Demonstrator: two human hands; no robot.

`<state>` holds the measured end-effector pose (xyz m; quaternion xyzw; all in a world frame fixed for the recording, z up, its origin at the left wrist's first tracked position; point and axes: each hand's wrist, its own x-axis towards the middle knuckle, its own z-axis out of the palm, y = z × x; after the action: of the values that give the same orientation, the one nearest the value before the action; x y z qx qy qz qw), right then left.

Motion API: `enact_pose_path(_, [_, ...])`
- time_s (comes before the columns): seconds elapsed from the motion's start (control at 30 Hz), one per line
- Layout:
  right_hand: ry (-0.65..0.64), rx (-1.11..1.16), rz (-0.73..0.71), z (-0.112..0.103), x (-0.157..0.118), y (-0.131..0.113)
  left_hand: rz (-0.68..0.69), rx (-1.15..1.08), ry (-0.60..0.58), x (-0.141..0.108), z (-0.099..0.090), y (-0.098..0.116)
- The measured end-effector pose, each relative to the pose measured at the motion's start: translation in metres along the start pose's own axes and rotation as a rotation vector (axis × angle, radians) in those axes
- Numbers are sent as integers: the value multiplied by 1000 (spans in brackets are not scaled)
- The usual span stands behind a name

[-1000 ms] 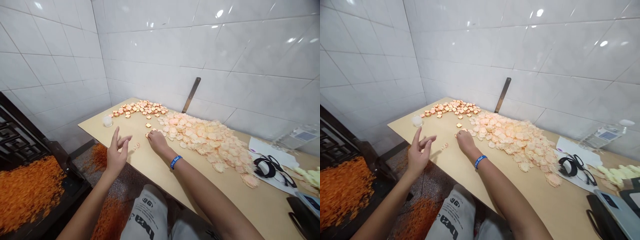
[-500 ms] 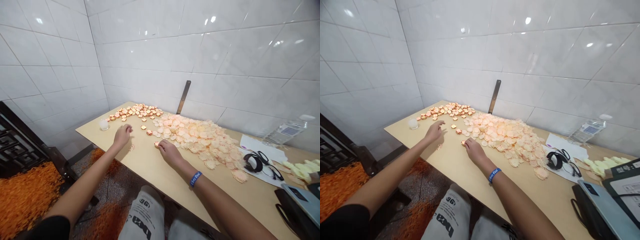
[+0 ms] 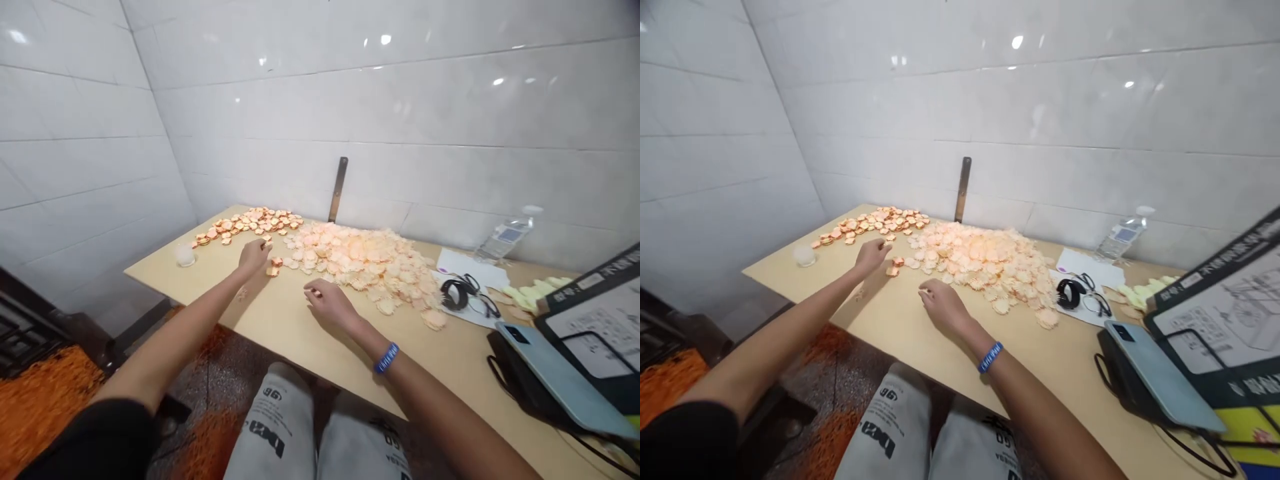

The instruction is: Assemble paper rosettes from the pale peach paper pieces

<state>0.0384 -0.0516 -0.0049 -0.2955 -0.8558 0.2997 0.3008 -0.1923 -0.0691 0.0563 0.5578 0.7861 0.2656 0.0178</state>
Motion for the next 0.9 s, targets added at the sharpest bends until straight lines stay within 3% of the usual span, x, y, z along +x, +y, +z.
enact_pose_path(0.07, [41, 257, 194, -19, -23, 11, 59, -26, 14, -24, 18, 32])
enact_pose_path(0.17, [51, 626, 388, -54, -45, 25, 315, -109, 51, -60, 55, 92])
enact_pose_path(0.3, [172, 848, 321, -109, -53, 40, 587, -273, 66, -70, 101, 164])
enact_pose_path(0.4, [320, 922, 292, -134, -56, 55, 778, -411, 85, -57, 125, 194])
enact_pose_path(0.5, [438, 954, 309, -140, -62, 74, 914, -515, -1, -50, 142, 201])
enact_pose_path(0.73, [377, 924, 478, -131, -71, 99, 793, -534, -411, -46, 145, 183])
enact_pose_path(0.9, [396, 760, 471, -130, -72, 99, 822, -476, -456, -42, 147, 183])
